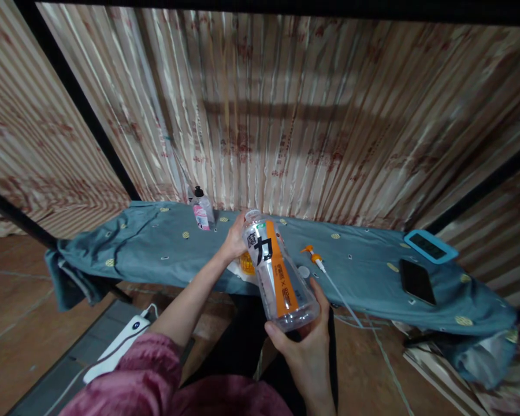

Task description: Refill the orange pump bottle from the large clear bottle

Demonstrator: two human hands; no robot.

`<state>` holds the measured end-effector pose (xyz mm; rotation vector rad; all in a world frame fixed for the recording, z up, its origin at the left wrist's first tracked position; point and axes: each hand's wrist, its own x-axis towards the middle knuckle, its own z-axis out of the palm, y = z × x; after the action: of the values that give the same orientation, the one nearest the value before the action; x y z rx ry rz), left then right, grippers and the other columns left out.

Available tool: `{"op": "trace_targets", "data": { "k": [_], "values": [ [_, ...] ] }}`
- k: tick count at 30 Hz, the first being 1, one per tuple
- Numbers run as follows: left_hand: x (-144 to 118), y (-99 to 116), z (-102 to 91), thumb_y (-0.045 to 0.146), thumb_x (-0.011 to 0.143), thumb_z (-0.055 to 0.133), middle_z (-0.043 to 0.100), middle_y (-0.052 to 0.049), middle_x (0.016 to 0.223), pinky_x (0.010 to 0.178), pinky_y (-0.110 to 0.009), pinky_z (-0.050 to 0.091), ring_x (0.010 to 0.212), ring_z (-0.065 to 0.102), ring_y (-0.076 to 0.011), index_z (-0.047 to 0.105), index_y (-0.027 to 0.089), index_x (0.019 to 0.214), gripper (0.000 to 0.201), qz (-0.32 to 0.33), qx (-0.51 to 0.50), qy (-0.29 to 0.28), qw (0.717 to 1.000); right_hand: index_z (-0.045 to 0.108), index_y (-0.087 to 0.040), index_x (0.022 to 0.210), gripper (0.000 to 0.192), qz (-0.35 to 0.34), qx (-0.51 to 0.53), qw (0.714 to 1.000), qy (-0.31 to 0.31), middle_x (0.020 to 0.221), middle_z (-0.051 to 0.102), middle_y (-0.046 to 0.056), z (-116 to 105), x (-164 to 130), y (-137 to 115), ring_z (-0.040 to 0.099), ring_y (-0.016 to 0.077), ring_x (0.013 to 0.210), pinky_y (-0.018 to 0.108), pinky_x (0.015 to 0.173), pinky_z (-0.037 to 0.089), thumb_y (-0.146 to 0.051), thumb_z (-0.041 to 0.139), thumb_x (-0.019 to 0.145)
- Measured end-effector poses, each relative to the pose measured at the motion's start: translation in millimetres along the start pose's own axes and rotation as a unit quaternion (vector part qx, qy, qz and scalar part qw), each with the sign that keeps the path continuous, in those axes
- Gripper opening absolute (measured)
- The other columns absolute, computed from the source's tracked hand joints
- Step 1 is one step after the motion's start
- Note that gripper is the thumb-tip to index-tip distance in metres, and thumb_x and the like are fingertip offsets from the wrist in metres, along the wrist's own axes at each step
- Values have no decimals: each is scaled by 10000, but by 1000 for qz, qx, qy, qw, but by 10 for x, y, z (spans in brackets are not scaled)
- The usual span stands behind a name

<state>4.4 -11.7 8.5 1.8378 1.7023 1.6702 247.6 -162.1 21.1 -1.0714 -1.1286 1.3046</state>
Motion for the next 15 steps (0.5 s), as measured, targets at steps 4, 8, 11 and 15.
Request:
{"op": "trace_targets", "data": {
  "k": [4, 8, 11, 15],
  "values": [
    [-35, -1, 5, 344, 714, 739, 684, -129, 1369, 1187, -516, 476, 1326, 628, -322, 639, 215, 1263, 574, 3, -9, -22, 1000, 341, -264, 1517, 1155, 9, -31, 999, 26, 1450, 610, 166, -16, -23, -14, 676, 347, 1227, 473, 969, 576, -391, 921, 526],
    [-69, -21, 20, 367, 747, 722, 671, -161, 1374, 1176, -497, 492, 1313, 640, -319, 614, 197, 1303, 591, 8, -12, -18, 1000, 339, -250, 1521, 1148, 23, -39, 998, 47, 1384, 650, 160, 11, -74, -32, 666, 374, 1221, 499, 973, 543, -498, 883, 542],
    [-92, -55, 23, 357, 779, 701, 665, -157, 1378, 1164, -513, 499, 1306, 639, -319, 630, 210, 1275, 522, 9, 2, -24, 1000, 335, -223, 1524, 1161, 11, -45, 997, 59, 1349, 661, 171, 42, -105, -32, 656, 392, 1211, 487, 919, 548, -611, 842, 554],
    [-125, -103, 33, 341, 806, 683, 675, -161, 1327, 1118, -521, 528, 1264, 657, -321, 632, 203, 1277, 494, 10, -3, -24, 1000, 303, -235, 1548, 1235, 13, -69, 996, 59, 1298, 677, 151, 24, -117, 95, 675, 382, 1153, 438, 843, 542, -750, 808, 546]
  ]
}}
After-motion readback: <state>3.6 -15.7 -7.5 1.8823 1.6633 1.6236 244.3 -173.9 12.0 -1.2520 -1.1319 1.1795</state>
